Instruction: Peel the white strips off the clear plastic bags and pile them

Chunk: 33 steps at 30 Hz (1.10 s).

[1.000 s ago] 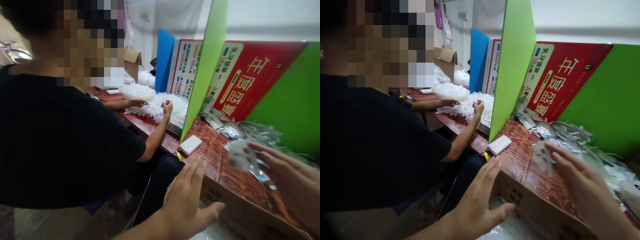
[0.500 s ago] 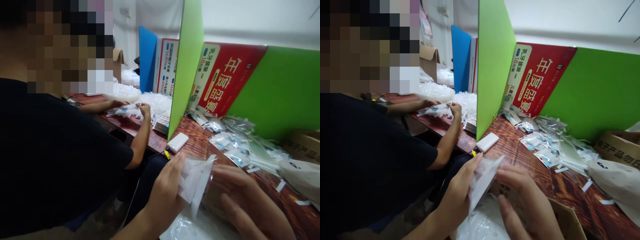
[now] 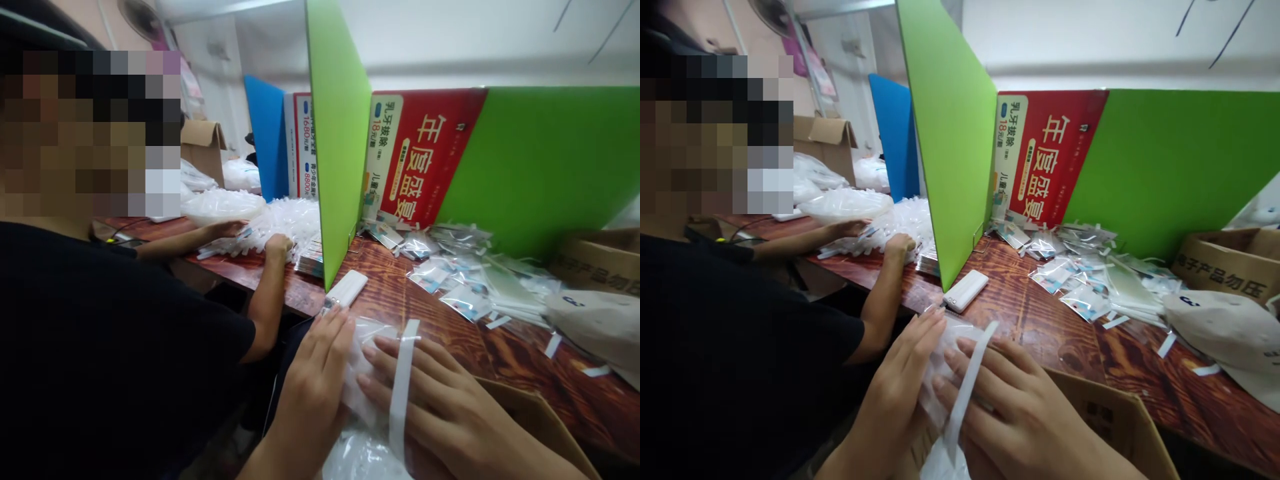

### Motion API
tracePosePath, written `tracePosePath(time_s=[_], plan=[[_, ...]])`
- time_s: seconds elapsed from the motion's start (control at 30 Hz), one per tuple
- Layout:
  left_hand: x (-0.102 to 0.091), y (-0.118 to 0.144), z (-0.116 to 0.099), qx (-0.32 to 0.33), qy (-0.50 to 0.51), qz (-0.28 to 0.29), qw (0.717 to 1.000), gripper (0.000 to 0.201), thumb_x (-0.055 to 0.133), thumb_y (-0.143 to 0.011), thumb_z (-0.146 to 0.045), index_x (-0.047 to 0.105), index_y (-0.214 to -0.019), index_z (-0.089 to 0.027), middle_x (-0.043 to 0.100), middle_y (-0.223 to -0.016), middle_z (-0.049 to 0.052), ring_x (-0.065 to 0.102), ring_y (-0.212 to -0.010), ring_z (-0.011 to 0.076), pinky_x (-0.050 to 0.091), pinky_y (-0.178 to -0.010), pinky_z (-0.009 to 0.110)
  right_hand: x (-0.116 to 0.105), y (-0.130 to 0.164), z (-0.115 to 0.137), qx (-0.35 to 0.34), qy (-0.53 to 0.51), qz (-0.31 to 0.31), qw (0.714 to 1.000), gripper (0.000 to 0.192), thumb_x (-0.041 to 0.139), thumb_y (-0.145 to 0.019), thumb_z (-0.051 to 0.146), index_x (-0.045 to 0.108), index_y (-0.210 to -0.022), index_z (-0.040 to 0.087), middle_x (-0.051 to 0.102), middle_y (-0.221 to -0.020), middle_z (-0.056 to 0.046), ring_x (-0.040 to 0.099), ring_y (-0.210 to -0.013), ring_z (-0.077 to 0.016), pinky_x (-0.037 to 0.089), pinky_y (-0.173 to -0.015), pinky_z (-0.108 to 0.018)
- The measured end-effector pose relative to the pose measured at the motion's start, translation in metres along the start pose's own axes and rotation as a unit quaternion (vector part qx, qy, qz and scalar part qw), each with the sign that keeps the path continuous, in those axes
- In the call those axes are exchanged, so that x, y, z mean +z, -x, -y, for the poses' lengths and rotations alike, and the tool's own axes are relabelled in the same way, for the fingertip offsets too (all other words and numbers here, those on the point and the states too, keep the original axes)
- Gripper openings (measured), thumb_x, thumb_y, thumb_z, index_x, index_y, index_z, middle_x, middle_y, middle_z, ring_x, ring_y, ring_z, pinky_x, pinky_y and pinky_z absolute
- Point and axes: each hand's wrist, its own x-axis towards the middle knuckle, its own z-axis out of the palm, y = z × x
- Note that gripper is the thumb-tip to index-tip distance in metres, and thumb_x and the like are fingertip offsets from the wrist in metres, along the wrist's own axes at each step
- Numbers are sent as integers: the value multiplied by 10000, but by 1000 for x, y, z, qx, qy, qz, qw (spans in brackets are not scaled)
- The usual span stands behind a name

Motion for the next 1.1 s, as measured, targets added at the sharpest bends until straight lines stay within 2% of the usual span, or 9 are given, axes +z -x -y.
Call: tracePosePath(time_s=[0.1,0.23,0.4,0.5,0.6,0.7,0.87,1.0,1.1], plan=[[-2,1,-2,44,-75,-6,996,485,357,-888,14,435,-1363,-42,505,-1409,192,343,-1401,263,306,-1151,436,2,0,2,11,68,49,996,421,521,-949,225,537,-1368,185,569,-1367,-59,493,-1306,-236,342,-1146,-388],[-5,0,-5,71,-130,-12,989,433,356,-906,28,498,-1312,-19,544,-1354,203,397,-1354,284,354,-1109,441,3,0,7,8,91,78,993,424,459,-967,221,513,-1368,94,576,-1363,-105,485,-1313,-218,342,-1149,-379],[-7,1,-16,100,-135,-15,986,425,385,-891,14,528,-1290,1,574,-1302,236,442,-1311,334,389,-1070,479,9,-3,10,6,80,48,996,370,372,-993,210,607,-1250,87,617,-1307,-123,517,-1274,-233,420,-1094,-354],[-5,5,-22,100,-70,-11,992,515,382,-849,28,475,-1355,9,536,-1364,252,413,-1345,358,385,-1083,499,9,-1,14,4,76,8,997,376,320,-1011,185,639,-1203,132,641,-1276,-100,562,-1221,-226,476,-1035,-349],[-1,8,-29,-3,139,-4,990,536,440,-863,-31,483,-1390,-120,555,-1389,167,479,-1315,328,417,-1082,474,2,3,19,35,65,-20,997,344,339,-1022,191,646,-1175,165,681,-1208,-75,588,-1187,-204,466,-1027,-313],[2,7,-38,-129,286,12,949,362,534,-931,-205,579,-1290,-211,638,-1276,104,608,-1164,292,521,-967,442,-11,9,23,53,43,-17,998,253,431,-1011,199,649,-1140,191,719,-1101,-50,636,-1087,-179,436,-1034,-273],[1,1,-45,-195,347,27,917,297,472,-1000,-348,611,-1187,-164,629,-1199,75,636,-1052,240,546,-877,430,-20,13,24,123,-5,-88,988,223,423,-1018,202,633,-1089,218,721,-949,-38,666,-880,-178,478,-877,-295],[1,-1,-45,-231,390,47,890,325,541,-955,-409,650,-1211,-243,649,-1281,88,629,-1140,259,522,-978,403,-5,9,15,114,-11,-113,987,250,380,-1018,170,630,-1035,174,672,-830,-37,604,-760,-173,430,-773,-328],[5,-1,-45,-279,423,47,861,400,534,-944,-443,623,-1280,-245,651,-1302,79,598,-1209,280,504,-1009,373,6,5,8,121,24,-148,981,203,433,-1002,151,636,-999,162,657,-811,-31,566,-785,-178,377,-823,-352]])
